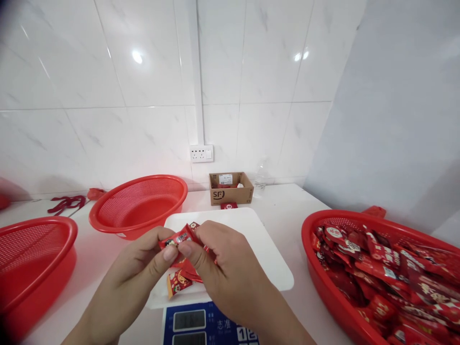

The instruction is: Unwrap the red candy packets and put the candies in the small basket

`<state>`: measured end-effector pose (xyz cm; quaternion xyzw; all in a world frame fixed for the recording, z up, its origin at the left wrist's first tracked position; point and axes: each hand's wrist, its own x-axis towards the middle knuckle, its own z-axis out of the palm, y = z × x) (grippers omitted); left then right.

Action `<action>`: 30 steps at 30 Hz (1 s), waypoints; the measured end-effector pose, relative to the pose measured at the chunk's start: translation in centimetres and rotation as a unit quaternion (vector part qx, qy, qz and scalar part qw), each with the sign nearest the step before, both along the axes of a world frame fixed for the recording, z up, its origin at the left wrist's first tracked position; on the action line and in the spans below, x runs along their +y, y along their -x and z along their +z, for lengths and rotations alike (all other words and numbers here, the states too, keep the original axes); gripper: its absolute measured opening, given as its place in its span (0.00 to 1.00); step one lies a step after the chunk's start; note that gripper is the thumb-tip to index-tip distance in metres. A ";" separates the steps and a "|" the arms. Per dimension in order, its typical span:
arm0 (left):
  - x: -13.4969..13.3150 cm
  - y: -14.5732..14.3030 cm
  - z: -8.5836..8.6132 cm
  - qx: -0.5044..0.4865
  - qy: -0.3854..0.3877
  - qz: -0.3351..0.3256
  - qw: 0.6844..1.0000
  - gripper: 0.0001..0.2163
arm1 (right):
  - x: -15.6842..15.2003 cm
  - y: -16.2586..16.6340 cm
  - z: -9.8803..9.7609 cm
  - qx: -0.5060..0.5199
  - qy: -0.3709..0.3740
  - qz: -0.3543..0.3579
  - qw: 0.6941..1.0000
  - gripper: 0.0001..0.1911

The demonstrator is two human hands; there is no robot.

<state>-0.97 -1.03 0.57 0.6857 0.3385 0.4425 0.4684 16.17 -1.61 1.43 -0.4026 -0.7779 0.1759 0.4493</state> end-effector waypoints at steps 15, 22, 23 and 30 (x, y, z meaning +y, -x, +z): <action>0.2 0.1 0.0 0.043 -0.003 0.014 0.999 0.10 | 1.1 -0.2 -0.2 0.023 0.035 -0.041 0.998 0.23; 0.9 0.2 -0.2 0.108 -0.075 0.161 0.978 0.09 | 2.4 -0.8 -0.4 -0.136 0.072 -0.118 0.981 0.23; 0.9 0.2 -0.2 0.113 -0.074 0.165 0.977 0.09 | 2.5 -0.8 -0.6 -0.158 0.078 -0.118 0.977 0.22; 1.0 0.0 -0.5 0.129 -0.080 0.178 0.972 0.10 | 2.8 -0.8 -1.0 -0.194 0.071 -0.136 0.969 0.14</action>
